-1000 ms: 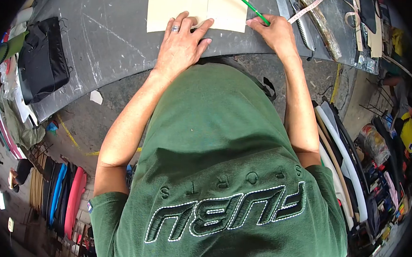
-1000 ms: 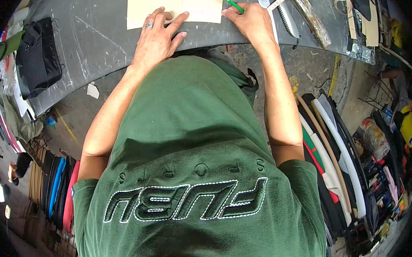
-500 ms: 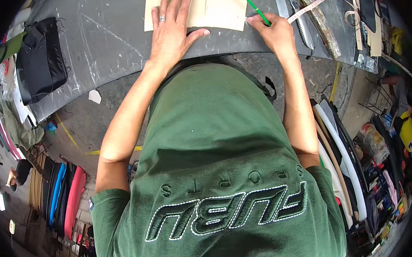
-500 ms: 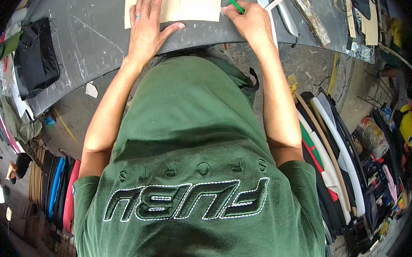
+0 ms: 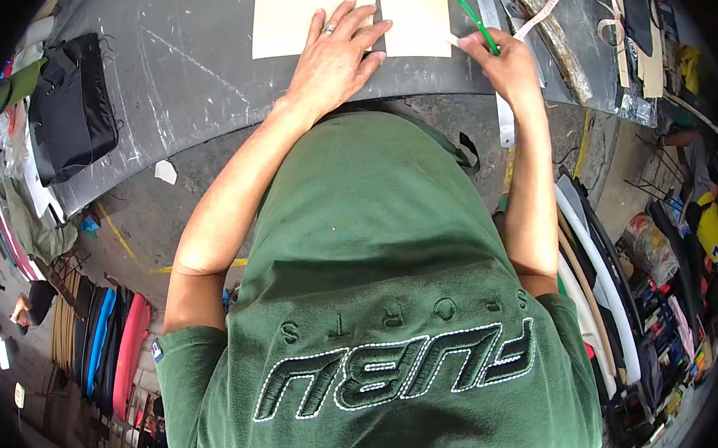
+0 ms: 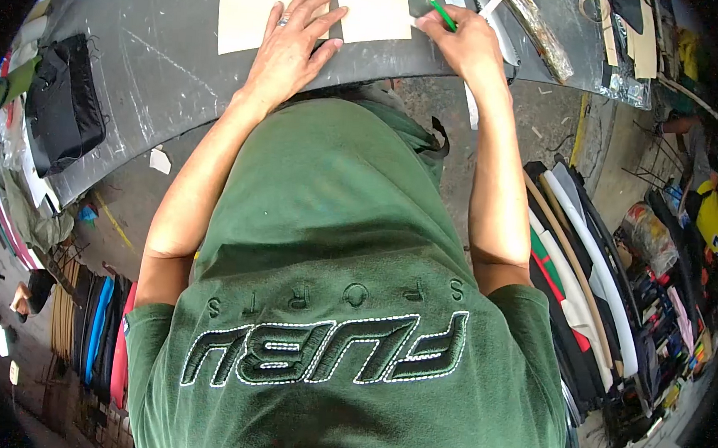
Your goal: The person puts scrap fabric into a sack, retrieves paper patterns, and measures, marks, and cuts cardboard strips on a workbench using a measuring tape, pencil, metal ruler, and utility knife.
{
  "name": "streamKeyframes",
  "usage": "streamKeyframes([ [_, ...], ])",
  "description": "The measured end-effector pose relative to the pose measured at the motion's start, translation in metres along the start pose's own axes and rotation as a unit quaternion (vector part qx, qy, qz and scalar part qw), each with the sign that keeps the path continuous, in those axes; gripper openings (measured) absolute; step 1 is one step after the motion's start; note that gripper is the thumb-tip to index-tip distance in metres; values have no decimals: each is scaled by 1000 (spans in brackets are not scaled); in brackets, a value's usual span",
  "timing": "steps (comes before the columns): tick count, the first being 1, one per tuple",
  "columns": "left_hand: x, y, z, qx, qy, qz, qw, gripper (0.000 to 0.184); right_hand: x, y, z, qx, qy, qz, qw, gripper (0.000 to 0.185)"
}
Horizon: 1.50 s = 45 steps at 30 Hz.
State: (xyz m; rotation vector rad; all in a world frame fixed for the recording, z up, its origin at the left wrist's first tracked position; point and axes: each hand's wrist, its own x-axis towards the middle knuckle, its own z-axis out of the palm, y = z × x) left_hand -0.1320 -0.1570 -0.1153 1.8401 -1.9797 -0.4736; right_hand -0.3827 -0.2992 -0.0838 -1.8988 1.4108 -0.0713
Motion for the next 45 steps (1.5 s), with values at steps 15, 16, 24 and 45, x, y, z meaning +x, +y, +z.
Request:
streamKeyframes([
  [15, 43, -36, 20, -316, 153, 134, 927, 34, 10, 10, 2, -67, -9, -59, 996, 39],
  [16, 42, -35, 20, -322, 150, 132, 925, 33, 10, 10, 3, -65, -13, -52, 996, 38],
  [24, 50, -8, -14, -103, -2, -49, 993, 34, 8, 11, 6, -45, -17, -46, 998, 41],
  [45, 51, -1, -24, -87, -14, -37, 995, 31, 11, 9, 3, -71, -17, -32, 997, 40],
])
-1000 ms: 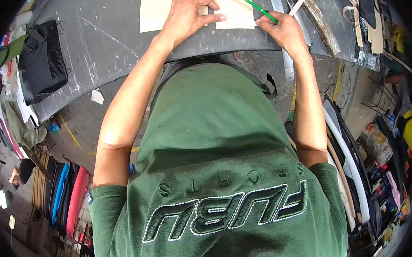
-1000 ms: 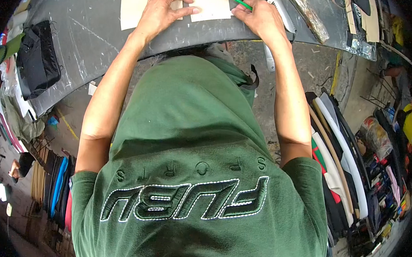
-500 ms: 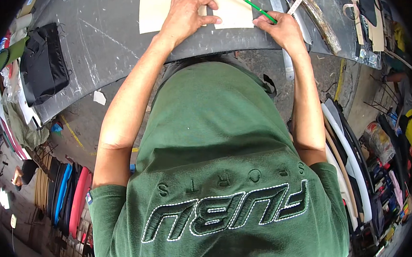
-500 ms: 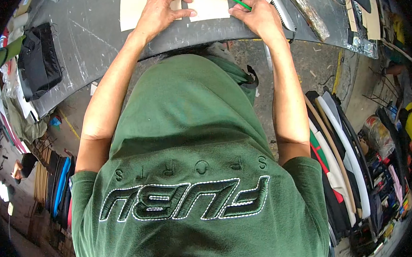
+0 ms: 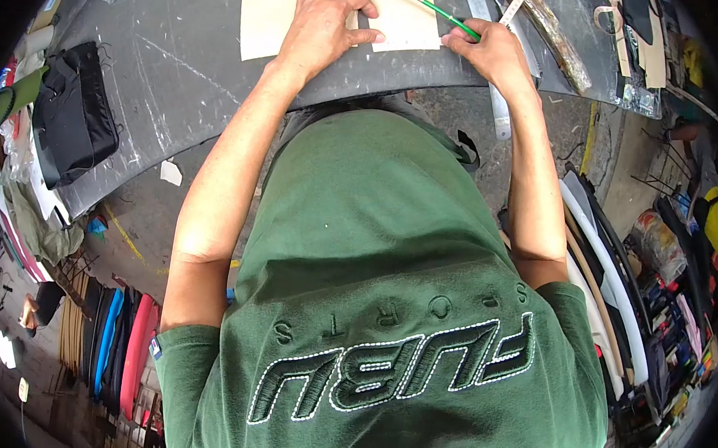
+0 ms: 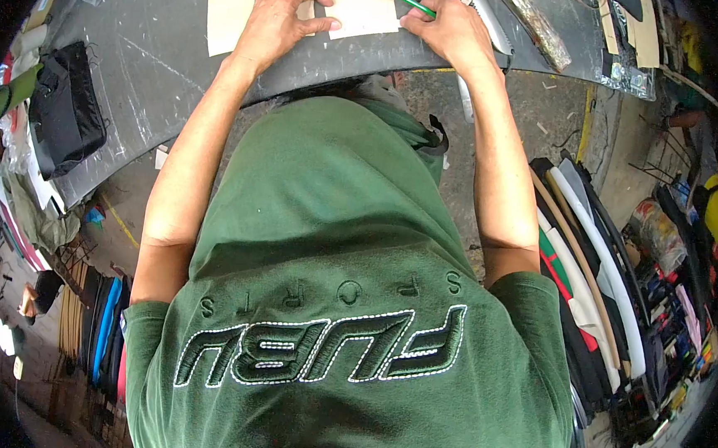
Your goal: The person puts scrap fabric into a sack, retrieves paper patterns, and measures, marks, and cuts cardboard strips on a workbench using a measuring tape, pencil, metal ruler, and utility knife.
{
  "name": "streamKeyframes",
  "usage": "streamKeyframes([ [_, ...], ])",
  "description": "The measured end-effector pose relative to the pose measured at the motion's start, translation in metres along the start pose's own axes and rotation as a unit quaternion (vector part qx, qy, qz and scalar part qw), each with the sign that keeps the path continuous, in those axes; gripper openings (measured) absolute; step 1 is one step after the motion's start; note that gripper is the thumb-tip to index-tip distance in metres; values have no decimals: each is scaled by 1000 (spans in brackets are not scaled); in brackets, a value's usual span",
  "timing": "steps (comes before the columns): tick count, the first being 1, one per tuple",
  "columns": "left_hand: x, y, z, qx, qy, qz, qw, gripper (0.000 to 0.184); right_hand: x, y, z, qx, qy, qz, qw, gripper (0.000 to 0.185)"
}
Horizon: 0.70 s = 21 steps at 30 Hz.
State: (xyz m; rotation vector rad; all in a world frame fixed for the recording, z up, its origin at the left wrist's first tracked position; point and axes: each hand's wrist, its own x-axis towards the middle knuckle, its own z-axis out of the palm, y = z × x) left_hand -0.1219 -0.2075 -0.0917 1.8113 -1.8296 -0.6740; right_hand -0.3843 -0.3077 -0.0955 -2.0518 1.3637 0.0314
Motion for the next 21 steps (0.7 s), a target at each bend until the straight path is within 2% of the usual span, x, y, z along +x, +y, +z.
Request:
streamKeyframes([
  [2, 2, 2, 0, 0, -1, 7, 1000, 30, -4, -4, -6, -6, 1, 15, 1000, 40],
  [4, 5, 0, -5, 24, -61, -15, 998, 48, -7, -7, -11, -15, 1, 46, 999, 38],
  [6, 5, -5, -2, 34, -92, -22, 995, 58, -6, -4, -10, -12, 5, 45, 999, 38],
  [9, -2, -17, 17, 62, 22, 31, 997, 32, -4, -1, -8, 0, 9, 35, 999, 37],
  [21, -1, -15, 14, 67, 14, 34, 997, 36, -2, 0, -7, 20, 5, 39, 999, 40],
])
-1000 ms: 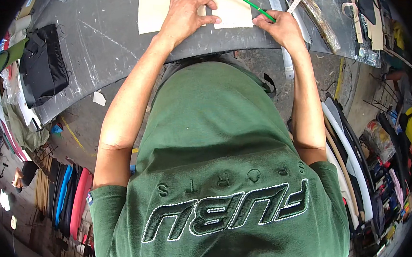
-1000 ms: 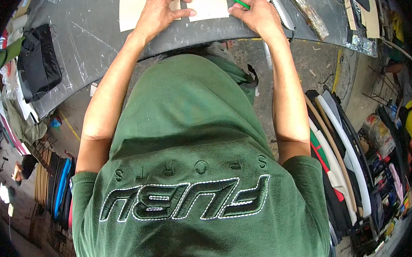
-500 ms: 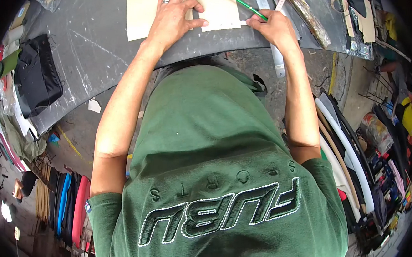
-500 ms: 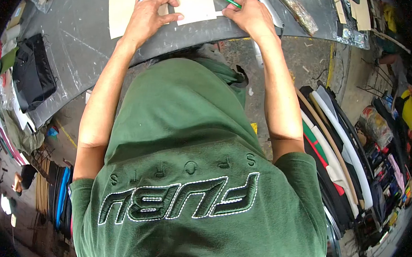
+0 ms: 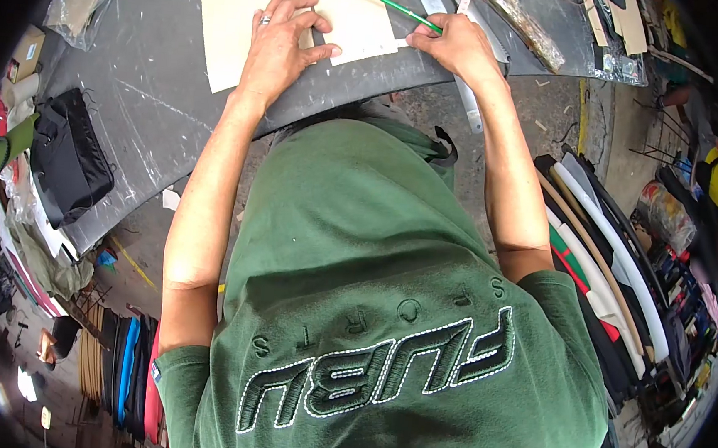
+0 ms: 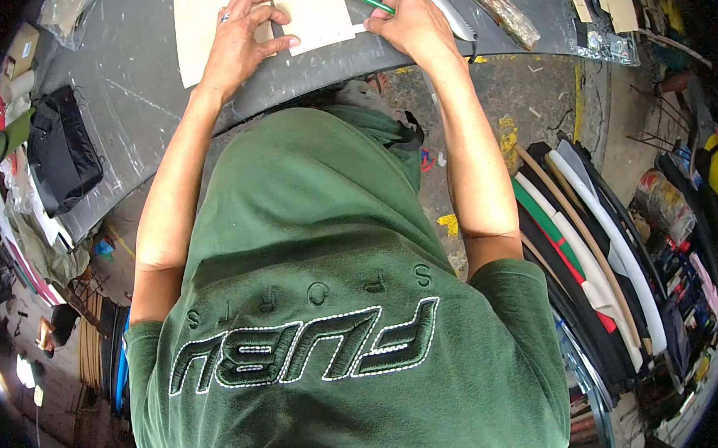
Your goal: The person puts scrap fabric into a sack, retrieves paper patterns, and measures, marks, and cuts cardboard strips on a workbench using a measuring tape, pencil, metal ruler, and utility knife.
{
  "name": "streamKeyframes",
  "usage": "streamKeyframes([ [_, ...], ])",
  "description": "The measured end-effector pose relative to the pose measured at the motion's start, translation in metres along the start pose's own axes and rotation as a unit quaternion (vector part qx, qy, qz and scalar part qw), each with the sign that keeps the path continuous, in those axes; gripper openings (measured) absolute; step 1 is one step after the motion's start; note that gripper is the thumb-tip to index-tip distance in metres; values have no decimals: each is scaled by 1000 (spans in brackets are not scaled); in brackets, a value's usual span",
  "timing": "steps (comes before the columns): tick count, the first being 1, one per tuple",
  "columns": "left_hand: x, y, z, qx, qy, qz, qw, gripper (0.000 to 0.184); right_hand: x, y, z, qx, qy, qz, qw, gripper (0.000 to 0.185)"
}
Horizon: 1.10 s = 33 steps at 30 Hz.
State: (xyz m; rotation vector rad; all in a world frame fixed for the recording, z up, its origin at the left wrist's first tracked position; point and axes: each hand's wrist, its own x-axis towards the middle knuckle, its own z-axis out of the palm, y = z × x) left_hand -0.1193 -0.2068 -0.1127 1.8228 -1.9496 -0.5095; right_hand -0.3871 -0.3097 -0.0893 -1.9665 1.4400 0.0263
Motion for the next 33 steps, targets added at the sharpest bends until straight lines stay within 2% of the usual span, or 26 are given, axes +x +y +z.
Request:
streamKeyframes([
  [4, 0, 1, -1, 20, -6, 3, 1000, 36, -1, 3, 4, 0, 8, -8, 1000, 42],
  [5, -1, 3, -1, 22, -3, 5, 1000, 36, -3, 3, 5, 14, 4, 7, 1000, 38],
  [8, 5, 9, -4, -93, -23, -38, 995, 43, -2, -6, 1, 43, 17, 22, 999, 30],
  [9, 10, 13, -6, -84, -12, -26, 996, 43, -4, -14, -2, 26, 4, 34, 999, 29],
  [11, 17, 26, -9, -218, 56, -164, 961, 66, -6, -21, 2, 12, 2, 33, 999, 27],
  [12, 23, 32, -16, -210, 65, -149, 964, 66, -6, -21, 8, 13, 11, 20, 1000, 27],
  [13, 29, 40, -24, -331, 72, -217, 916, 71, -6, -24, 9, 17, 28, 12, 999, 27],
  [15, 40, 50, -36, -552, 72, -336, 759, 83, -8, -29, 9, 22, 9, 19, 1000, 26],
  [19, 54, 29, -23, -547, 84, -339, 761, 89, -10, -36, 0, 28, 1, 18, 999, 25],
  [21, 58, 16, -16, -401, -16, -263, 877, 84, -10, -36, 1, 20, -5, 33, 999, 26],
  [26, 88, -8, -15, -416, -27, -202, 886, 81, -22, -23, 5, 88, 29, 1, 996, 24],
  [29, 127, -34, -19, -536, 18, -239, 809, 81, -38, -19, 5, 139, 58, -31, 988, 22],
  [30, 142, -35, -16, -536, 16, -230, 812, 81, -43, -20, 3, 156, 65, -44, 985, 21],
  [33, 189, -31, -9, -650, 84, -291, 697, 81, -60, -20, 2, 162, 107, -46, 980, 21],
])
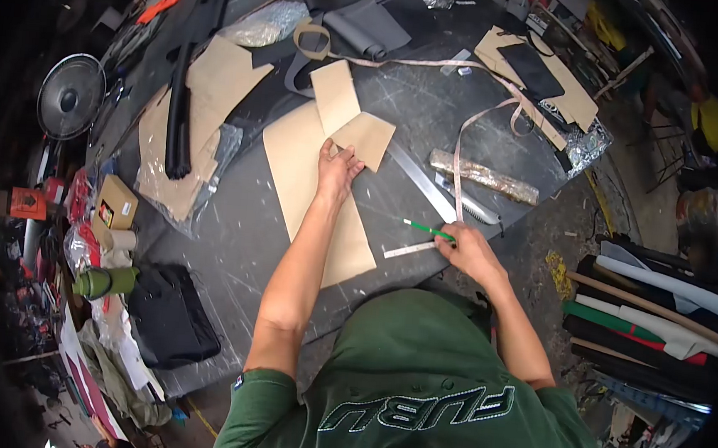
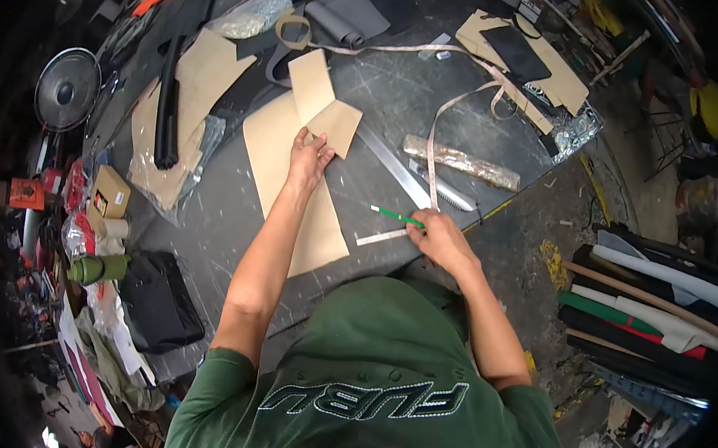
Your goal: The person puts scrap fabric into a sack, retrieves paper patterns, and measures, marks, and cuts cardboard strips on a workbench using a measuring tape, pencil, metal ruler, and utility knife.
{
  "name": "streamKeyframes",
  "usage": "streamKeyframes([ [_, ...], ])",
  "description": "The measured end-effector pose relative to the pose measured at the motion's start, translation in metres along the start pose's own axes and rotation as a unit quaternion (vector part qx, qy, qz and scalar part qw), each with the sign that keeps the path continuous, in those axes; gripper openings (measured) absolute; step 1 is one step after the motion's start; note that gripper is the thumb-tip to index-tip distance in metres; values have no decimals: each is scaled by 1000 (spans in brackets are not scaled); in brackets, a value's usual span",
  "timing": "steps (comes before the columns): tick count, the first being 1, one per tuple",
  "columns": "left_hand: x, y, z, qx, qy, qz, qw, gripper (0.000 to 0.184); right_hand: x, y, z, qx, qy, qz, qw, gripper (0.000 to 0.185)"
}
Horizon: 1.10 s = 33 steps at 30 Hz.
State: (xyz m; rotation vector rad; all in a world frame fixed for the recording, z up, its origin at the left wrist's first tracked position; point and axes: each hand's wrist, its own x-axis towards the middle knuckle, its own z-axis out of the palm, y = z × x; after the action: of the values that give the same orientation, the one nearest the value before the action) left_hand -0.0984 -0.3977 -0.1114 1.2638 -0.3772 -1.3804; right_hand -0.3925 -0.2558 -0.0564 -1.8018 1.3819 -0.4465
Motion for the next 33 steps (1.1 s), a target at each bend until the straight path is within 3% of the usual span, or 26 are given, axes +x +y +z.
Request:
streamKeyframes([
  [4, 50, 23, 41, -44, -34, 0, 998, 84, -4, -18, -11, -3, 9, 3, 1000, 21],
  [9, 86, 79, 87, -44, -176, 74, 981, 83, -7, -32, -14, 13, 20, 0, 1000, 21],
  [12, 110, 92, 81, 190, -309, 131, 923, 86, -8, -24, -3, 9, 25, -18, 999, 20],
  [13, 109, 89, 77, 190, -307, 133, 923, 86, -6, -23, -2, 6, 29, -34, 999, 19],
  [17, 73, 57, 31, 324, -178, 51, 928, 80, -6, -25, 5, 7, -10, 8, 1000, 18],
  [20, 6, 50, -16, 335, -96, 144, 926, 80, -7, -30, 5, 10, -28, 29, 999, 19],
  [21, -15, 43, -43, 333, -77, 135, 930, 80, -5, -33, 6, 11, -25, 40, 999, 20],
  [23, -58, 34, -98, 460, 16, 154, 874, 79, 0, -44, 4, 19, -41, 20, 999, 20],
  [24, -86, 31, -116, 457, 27, 143, 878, 79, 0, -49, 4, 28, -39, 7, 999, 20],
  [26, -144, 28, -137, 557, 114, 135, 811, 74, 4, -54, 8, 31, -54, -1, 998, 20],
  [29, -202, 1, -142, 572, 134, 108, 802, 66, 17, -60, 25, 122, -9, -138, 983, 16],
  [31, -223, -13, -138, 577, 146, 92, 798, 63, 22, -74, 36, 129, -39, -104, 985, 16],
  [33, -233, -28, -130, 573, 116, 143, 798, 58, 27, -82, 47, 148, -69, -39, 986, 17],
])
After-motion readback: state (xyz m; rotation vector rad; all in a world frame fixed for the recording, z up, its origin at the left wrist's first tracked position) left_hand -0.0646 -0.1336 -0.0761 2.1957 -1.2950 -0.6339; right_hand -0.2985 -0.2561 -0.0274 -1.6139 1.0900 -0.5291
